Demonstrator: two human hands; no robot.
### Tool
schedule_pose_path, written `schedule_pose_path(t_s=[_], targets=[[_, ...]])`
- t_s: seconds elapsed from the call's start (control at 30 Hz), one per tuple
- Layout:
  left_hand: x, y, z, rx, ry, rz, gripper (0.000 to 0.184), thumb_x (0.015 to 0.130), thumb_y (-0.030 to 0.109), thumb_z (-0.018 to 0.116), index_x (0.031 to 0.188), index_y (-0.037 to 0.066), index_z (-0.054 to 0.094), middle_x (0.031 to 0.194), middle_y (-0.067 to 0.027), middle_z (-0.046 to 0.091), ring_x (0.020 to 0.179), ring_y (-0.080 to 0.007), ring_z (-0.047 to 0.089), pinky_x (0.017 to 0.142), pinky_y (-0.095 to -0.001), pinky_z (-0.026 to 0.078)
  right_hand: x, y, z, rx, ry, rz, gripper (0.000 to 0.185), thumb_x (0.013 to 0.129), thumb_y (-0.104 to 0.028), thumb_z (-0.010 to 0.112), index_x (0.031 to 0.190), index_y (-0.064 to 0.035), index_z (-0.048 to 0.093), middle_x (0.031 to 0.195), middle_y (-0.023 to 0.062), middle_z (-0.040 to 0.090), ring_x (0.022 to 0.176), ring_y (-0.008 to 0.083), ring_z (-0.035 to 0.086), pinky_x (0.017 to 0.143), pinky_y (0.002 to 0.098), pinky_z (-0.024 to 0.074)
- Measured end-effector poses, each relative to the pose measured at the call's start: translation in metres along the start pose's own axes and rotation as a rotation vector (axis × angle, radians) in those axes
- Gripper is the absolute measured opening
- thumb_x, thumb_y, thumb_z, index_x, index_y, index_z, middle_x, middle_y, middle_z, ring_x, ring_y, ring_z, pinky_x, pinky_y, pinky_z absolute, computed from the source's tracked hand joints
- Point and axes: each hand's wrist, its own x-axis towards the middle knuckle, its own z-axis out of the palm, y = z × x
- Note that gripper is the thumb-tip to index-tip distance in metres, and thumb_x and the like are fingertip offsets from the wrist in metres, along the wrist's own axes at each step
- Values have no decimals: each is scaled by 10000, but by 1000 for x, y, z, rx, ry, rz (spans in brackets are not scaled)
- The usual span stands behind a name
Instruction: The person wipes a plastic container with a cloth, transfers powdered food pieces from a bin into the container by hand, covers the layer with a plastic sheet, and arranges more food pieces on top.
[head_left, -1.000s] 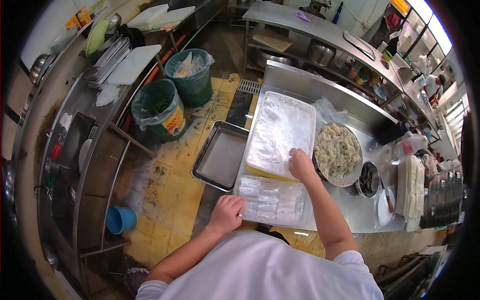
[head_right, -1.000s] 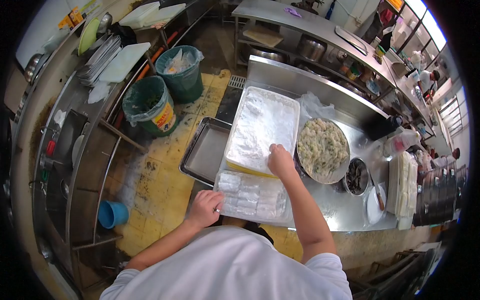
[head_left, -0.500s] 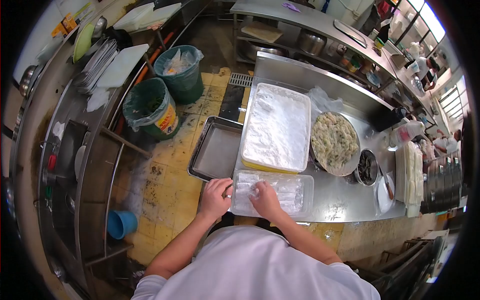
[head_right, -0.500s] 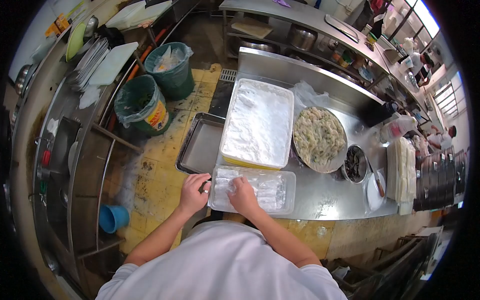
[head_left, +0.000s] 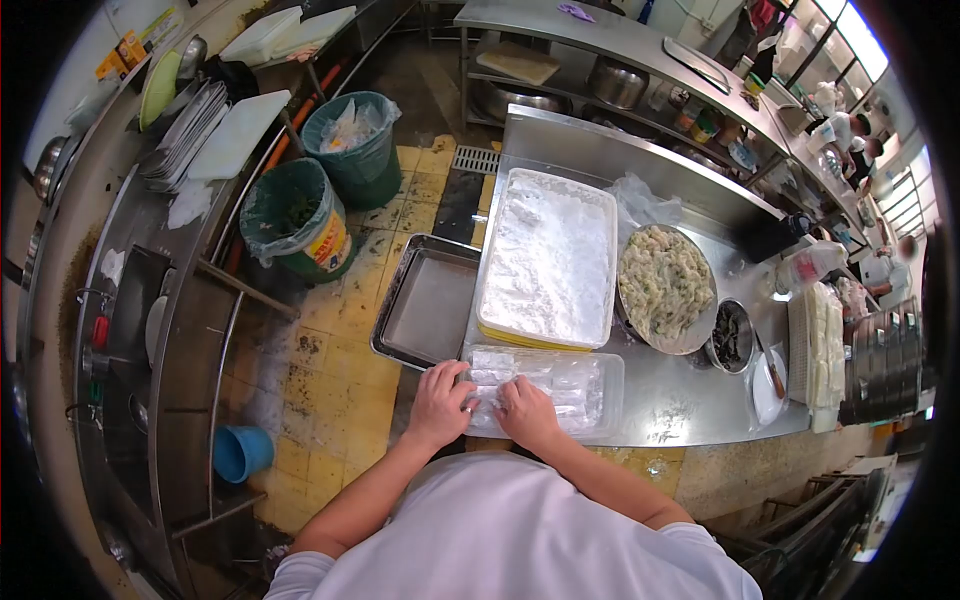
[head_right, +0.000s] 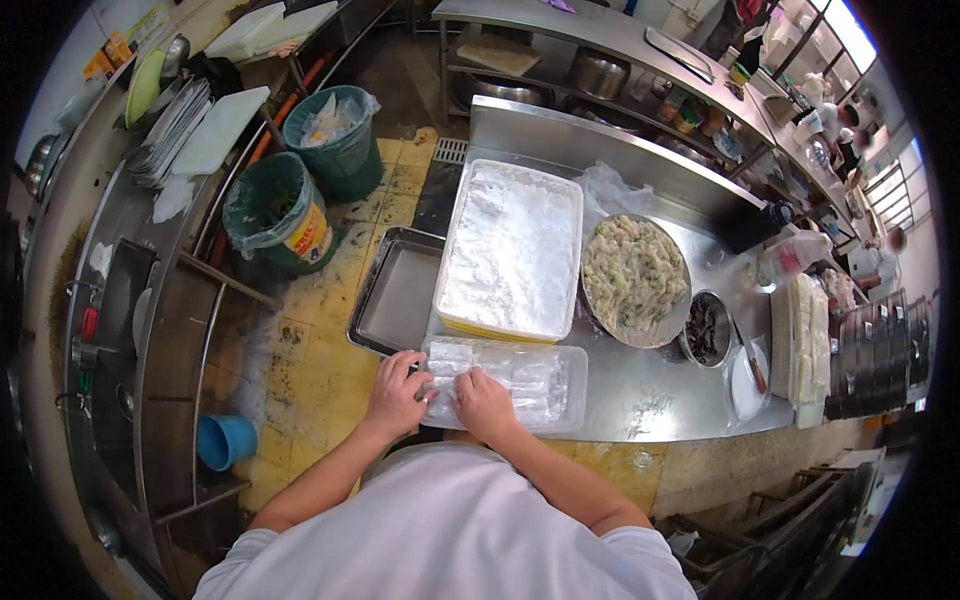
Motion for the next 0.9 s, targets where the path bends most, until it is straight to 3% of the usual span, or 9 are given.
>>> schedule_pose_path(t_s=[0.33,0.4,0.47,0.6,0.77,0.87,0.9], targets=[[8,-1,-1,19,-22,6,312,693,149,852,964,91,710,1262,-113,614,1235,-349,546,1053,-501,413,14,2,-26,40,32,7,276,815,-193,785,1006,-45,649,953,149,621,865,336,677,746,424,565],[10,1,-1,23,-23,-6,311,704,145,837,979,91,703,1248,-113,613,1230,-337,557,1057,-501,410,41,11,-53,118,169,36,259,842,-192,769,1013,-38,650,991,171,636,889,354,680,768,434,560],[12,2,0,12,-25,-20,318,704,144,838,988,91,704,1249,-116,610,1229,-338,557,1057,-501,411,84,35,-72,316,185,249,242,867,-173,748,1032,-17,667,1071,198,658,913,394,678,815,456,558],[11,1,-1,-18,-38,-56,338,691,147,854,994,89,716,1271,-125,604,1235,-354,548,1048,-501,420,188,112,-73,103,309,171,319,907,-182,692,1162,2,635,1163,244,645,1047,431,646,911,491,528],[10,2,2,-39,-31,-83,350,692,141,855,1009,94,714,1289,-134,602,1233,-356,554,1044,-501,424,293,155,-37,-140,281,-24,335,908,-164,656,1191,13,621,1177,254,642,1125,429,625,956,504,521],[9,2,1,-36,-25,-87,367,694,132,855,1029,98,708,1295,-134,600,1232,-354,556,1041,-500,427,306,146,-38,-246,19,91,349,882,-155,677,1182,14,620,1230,257,638,1136,431,629,970,502,521],[9,1,2,-33,-25,-88,374,694,128,855,1036,99,705,1296,-133,600,1233,-353,556,1040,-499,428,304,143,-42,-179,25,148,352,862,-151,686,1169,12,627,1232,258,643,1132,425,635,969,494,522]])
